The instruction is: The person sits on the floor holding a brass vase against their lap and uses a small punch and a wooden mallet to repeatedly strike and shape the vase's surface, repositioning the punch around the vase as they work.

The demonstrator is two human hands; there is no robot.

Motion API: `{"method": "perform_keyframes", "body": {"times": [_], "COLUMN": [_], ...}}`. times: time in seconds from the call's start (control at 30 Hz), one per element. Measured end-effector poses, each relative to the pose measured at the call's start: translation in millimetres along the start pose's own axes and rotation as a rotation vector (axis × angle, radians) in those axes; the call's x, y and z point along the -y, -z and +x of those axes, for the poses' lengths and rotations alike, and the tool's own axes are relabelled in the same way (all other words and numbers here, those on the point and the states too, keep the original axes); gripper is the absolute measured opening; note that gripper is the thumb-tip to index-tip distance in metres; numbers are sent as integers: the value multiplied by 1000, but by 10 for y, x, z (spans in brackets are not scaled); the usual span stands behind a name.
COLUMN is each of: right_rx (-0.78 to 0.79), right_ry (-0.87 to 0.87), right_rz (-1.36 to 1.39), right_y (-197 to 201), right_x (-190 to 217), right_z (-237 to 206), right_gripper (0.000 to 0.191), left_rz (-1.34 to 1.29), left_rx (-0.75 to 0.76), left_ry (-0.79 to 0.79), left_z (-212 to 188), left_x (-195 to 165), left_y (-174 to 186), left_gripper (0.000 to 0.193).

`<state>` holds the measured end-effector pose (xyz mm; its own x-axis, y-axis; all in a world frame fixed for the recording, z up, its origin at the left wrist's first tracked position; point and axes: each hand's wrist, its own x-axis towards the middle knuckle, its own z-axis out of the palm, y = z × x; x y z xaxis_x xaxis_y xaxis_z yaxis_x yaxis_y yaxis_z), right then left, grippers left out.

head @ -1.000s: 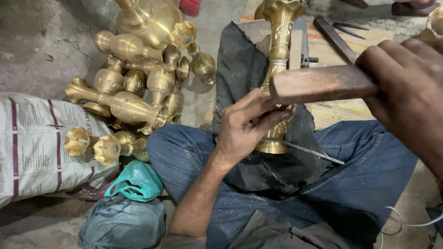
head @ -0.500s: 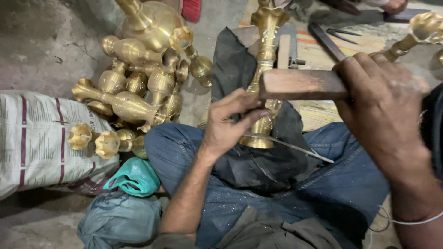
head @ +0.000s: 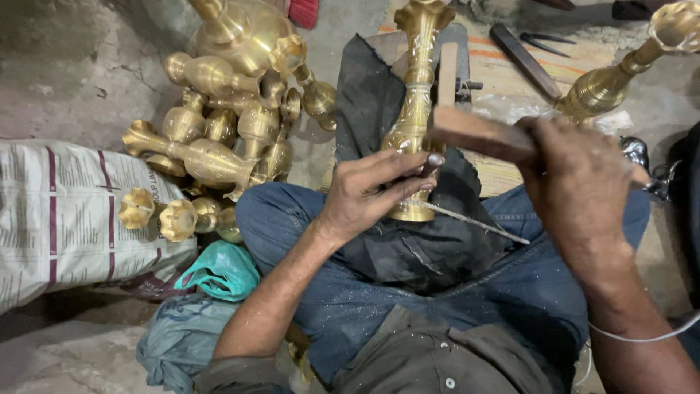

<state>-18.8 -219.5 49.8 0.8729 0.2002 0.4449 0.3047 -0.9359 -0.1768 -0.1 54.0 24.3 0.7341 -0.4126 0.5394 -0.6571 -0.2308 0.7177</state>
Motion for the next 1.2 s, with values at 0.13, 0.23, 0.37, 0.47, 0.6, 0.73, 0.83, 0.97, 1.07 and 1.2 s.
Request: {"method": "perform_keyframes", "body": {"times": [0.13,0.23,0.37,0.47,0.6,0.73,0.83,0.97,1.07,1.2], "right_rx": [-66,-95,-103,-107,-48,-58,-36,-48,-22,5], "right_ry": [5,33,-151,57,-100,55,-64,42,129,79], "right_rz": [-74,-49,496,68,365,109,255,5,-12,-85], "right_y": [226,323,351,401,436,426,404,367,367,402], "right_x": [-29,-59,-22,28,99,101,57,-22,-62,-65], "right_z": [11,-3,30,82,128,98,63,76,74,36], "right_gripper": [29,26,22,32,29,32,30,25,27,24], "left_rz": [69,19,-33,13,5,34,30,18,68,58], "left_rx": [8,80,63,64,67,91,101,90,88,109], "left_ry": [26,19,-32,-43,-69,-29,0,-28,-61,-47], "left_z": [-30,-28,-18,9,41,53,48,58,83,79], "left_x": [1,15,7,4,7,-7,-32,-32,4,32], "left_y": [-40,-27,-3,0,11,30,34,41,43,28], "left_gripper": [36,37,36,36,38,37,37,34,32,38]}}
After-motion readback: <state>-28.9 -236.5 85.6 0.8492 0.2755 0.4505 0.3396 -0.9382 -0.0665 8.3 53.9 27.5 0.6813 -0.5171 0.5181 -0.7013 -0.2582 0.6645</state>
